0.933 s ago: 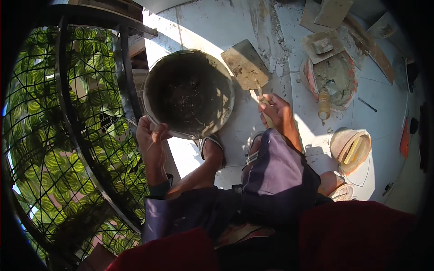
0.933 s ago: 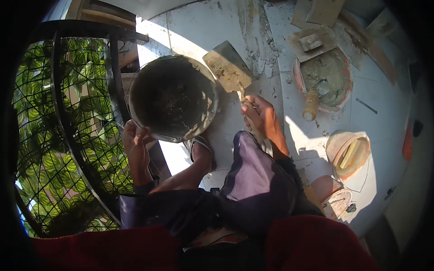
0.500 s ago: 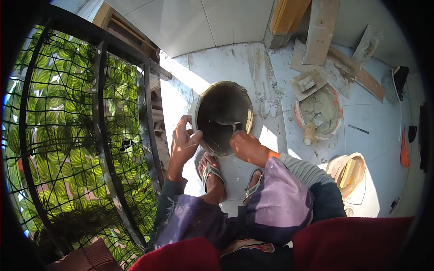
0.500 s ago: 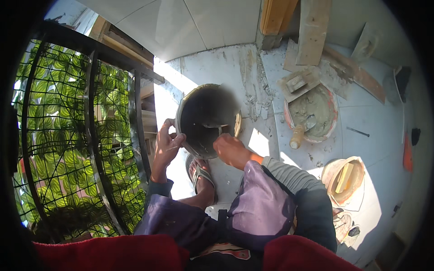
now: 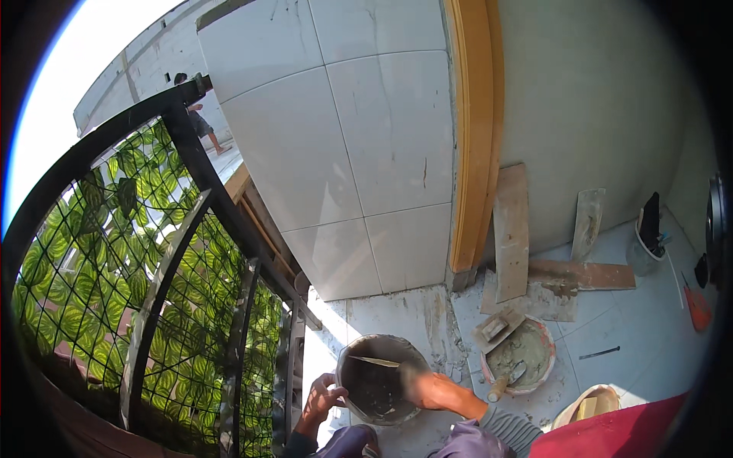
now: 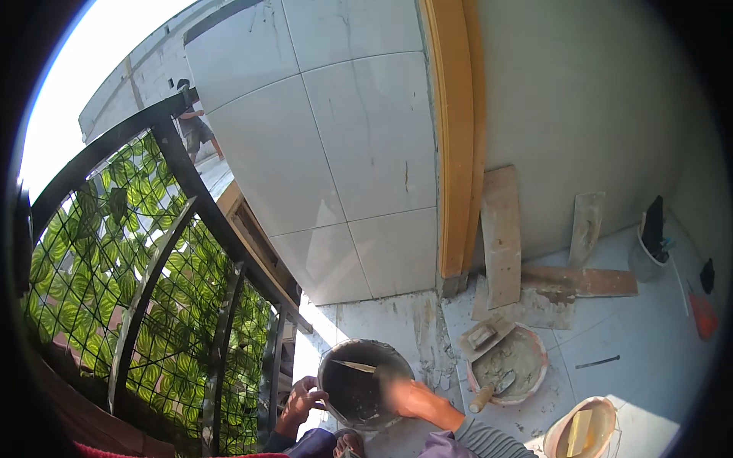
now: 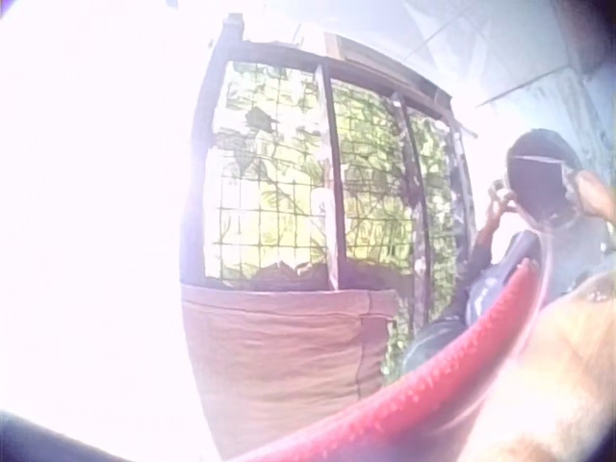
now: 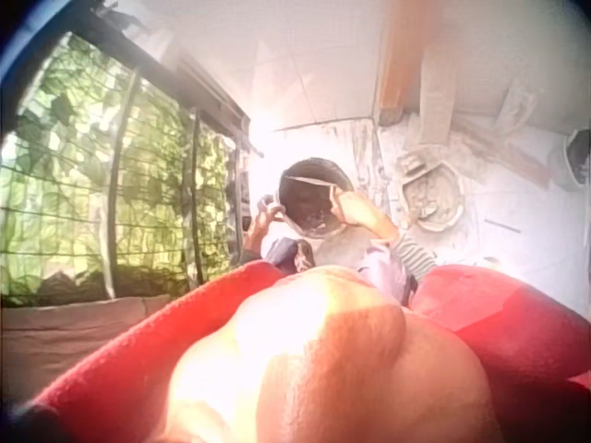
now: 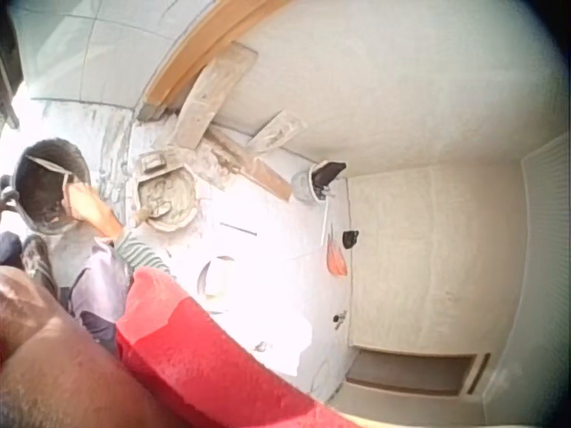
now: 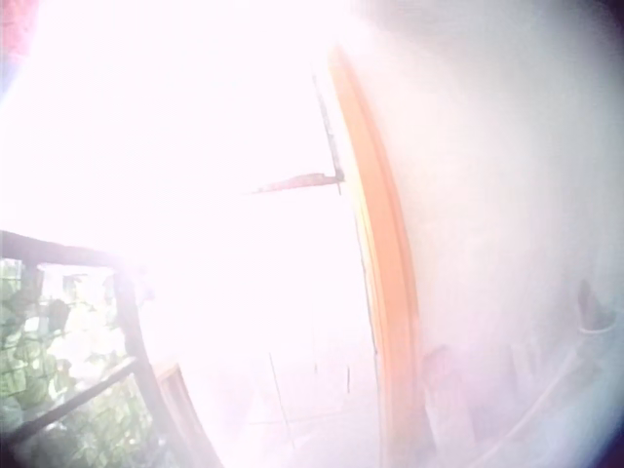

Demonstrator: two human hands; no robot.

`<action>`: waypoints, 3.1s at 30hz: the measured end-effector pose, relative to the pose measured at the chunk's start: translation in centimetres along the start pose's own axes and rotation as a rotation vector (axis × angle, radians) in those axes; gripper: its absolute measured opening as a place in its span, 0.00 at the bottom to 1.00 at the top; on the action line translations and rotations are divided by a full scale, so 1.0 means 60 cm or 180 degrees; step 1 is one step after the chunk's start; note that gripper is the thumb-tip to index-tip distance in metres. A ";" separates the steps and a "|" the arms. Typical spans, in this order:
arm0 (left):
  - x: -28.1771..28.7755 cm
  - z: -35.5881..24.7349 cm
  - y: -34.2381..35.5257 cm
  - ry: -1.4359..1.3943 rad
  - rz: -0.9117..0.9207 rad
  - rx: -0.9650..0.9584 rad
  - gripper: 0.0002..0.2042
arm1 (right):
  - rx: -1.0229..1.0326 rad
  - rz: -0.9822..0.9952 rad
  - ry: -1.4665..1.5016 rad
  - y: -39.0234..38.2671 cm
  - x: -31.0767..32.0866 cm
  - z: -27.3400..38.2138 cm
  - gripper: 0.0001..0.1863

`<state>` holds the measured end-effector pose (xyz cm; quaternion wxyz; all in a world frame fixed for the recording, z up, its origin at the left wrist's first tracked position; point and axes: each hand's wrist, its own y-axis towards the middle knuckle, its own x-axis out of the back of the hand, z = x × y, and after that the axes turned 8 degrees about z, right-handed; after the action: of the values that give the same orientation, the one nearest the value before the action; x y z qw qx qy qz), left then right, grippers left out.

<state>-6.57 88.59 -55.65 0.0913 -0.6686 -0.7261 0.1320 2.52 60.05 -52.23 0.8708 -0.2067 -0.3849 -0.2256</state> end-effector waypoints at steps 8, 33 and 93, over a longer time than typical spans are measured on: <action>-0.020 -0.142 0.079 -0.0265 -0.0230 0.0110 0.13 | -0.0435 0.0300 -0.0164 0.021 0.169 -0.037 0.16; -0.088 -0.839 -0.093 -0.1388 -0.0213 0.0587 0.11 | -0.0317 -0.1299 0.2122 -0.002 0.950 0.418 0.11; -0.158 -1.153 -0.040 -0.2110 -0.2225 0.0460 0.08 | 0.0714 -0.0814 0.0409 0.175 1.170 0.422 0.12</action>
<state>13.39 83.83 11.13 -0.0599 -0.2985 -0.8861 0.3494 35.95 65.72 15.06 0.8754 -0.0428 -0.3743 -0.3028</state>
